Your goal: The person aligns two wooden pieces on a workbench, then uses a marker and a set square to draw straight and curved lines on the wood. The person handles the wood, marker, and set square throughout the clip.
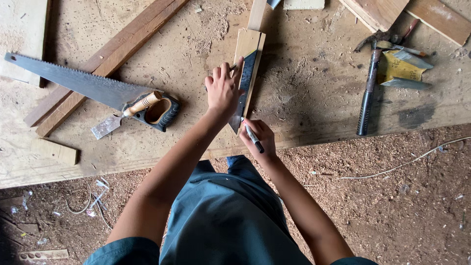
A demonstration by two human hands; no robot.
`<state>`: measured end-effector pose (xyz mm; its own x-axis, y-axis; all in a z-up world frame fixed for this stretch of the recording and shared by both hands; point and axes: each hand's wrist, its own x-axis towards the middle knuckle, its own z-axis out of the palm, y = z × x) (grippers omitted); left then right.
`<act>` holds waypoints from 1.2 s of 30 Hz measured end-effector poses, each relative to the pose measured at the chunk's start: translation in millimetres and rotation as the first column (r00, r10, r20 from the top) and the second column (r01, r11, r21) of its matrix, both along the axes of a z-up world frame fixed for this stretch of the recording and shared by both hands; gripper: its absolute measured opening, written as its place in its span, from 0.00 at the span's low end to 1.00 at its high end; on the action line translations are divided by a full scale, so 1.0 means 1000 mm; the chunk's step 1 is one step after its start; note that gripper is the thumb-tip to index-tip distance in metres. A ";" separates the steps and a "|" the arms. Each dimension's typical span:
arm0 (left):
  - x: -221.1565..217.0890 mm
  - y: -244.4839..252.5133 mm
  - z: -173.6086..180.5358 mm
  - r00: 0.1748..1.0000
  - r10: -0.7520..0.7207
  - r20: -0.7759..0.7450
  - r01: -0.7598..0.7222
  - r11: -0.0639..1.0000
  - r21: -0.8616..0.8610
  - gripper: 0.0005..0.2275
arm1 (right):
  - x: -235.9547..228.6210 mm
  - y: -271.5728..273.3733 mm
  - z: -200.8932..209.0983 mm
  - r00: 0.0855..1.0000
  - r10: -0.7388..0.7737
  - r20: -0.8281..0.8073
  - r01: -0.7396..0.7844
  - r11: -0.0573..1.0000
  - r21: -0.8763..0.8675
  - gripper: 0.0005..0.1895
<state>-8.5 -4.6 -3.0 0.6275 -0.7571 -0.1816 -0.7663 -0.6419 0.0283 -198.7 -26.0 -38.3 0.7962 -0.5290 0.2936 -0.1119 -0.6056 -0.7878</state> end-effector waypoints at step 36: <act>0.064 0.062 0.032 0.876 0.129 -0.464 -0.468 0.459 -0.755 0.26 | 0.014 -0.036 0.052 0.961 -0.124 0.248 0.022 0.925 0.379 0.18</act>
